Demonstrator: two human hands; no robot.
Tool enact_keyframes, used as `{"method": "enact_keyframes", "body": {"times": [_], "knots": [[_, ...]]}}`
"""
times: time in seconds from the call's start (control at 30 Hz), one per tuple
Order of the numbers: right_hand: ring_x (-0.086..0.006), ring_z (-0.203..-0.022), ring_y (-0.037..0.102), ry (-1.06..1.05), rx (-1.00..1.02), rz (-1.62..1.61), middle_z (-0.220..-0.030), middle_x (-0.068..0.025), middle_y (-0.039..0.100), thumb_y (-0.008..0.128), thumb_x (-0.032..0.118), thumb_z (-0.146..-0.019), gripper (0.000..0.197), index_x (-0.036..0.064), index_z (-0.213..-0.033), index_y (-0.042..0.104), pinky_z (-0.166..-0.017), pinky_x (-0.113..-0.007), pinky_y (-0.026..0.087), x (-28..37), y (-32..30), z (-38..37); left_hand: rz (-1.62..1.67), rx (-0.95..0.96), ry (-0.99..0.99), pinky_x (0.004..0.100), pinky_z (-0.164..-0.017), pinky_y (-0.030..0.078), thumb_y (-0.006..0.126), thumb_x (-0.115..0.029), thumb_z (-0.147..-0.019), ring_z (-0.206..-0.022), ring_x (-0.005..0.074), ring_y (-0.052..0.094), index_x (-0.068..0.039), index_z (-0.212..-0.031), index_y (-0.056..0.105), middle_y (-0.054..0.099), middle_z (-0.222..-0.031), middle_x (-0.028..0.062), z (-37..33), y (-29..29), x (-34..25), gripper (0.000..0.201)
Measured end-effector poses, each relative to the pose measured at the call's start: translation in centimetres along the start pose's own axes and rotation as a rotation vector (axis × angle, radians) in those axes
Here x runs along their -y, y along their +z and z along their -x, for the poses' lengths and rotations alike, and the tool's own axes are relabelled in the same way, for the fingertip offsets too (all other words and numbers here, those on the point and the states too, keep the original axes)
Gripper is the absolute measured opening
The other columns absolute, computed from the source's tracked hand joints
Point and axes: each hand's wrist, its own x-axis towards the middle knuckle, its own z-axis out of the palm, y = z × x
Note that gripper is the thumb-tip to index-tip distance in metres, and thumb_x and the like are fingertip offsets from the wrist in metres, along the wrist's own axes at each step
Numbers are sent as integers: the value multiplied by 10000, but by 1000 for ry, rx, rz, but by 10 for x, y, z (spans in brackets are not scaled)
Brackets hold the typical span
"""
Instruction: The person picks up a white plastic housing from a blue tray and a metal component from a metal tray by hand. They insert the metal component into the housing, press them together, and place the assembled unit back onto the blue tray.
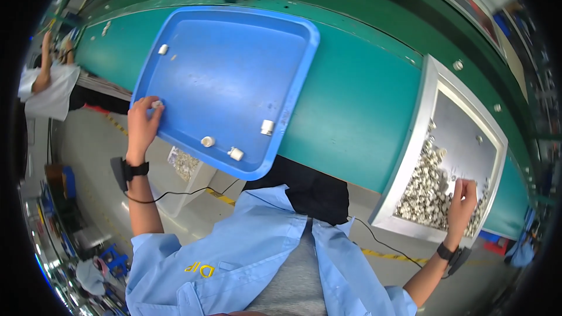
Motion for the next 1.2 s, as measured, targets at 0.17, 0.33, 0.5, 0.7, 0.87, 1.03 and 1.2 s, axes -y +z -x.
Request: {"method": "enact_keyframes", "body": {"times": [0.17,0.33,0.5,0.7,0.87,1.03,1.2], "knots": [[-57,-848,553,110,-137,-439,-920,7,632,628,136,-995,132,24,-1063,639,-733,-221,447,7,-10,24,780,-79,-120,323,-766,461,510,-206,-1053,-840,203,575,3,-1054,606,597,-903,80,-13,-2,-91,230],[-172,-923,656,-39,-53,-878,-1032,-94,697,638,-6,-908,266,-15,-1174,647,-818,-317,543,130,21,29,1667,423,-13,322,-728,450,384,-238,-1066,-778,184,549,8,-1049,526,579,-889,129,32,-35,-230,285],[-276,-907,693,-468,120,-1120,-1007,-177,728,590,-66,-866,294,-32,-1153,648,-823,-416,518,196,36,56,1992,1044,277,285,-713,452,442,-195,-980,-737,183,542,32,-1064,529,584,-912,134,57,-25,-331,257],[-302,-897,709,-635,6,-1120,-1026,-198,743,667,-23,-847,194,31,-1033,679,-850,-433,459,224,59,54,2078,1053,52,279,-788,480,491,-190,-999,-864,144,599,34,-1087,571,627,-959,126,61,-43,-368,254],[-286,-911,712,-739,-86,-936,-1042,-161,749,724,18,-831,158,80,-970,683,-875,-436,444,224,66,43,2080,894,58,277,-807,494,552,-119,-986,-923,112,612,39,-1119,578,644,-992,101,57,-32,-362,208],[-255,-894,709,-806,-170,-747,-1019,-123,750,750,32,-788,145,84,-912,697,-850,-428,439,217,62,34,1913,756,175,273,-698,487,601,-57,-935,-811,121,608,45,-1076,598,649,-934,93,46,-25,-359,174],[-220,-817,683,-693,2,-825,-950,-102,730,755,31,-728,154,69,-873,721,-795,-396,426,215,57,29,1665,545,452,271,-581,426,656,-15,-866,-666,135,559,47,-974,628,634,-792,89,37,-18,-358,127]]}}
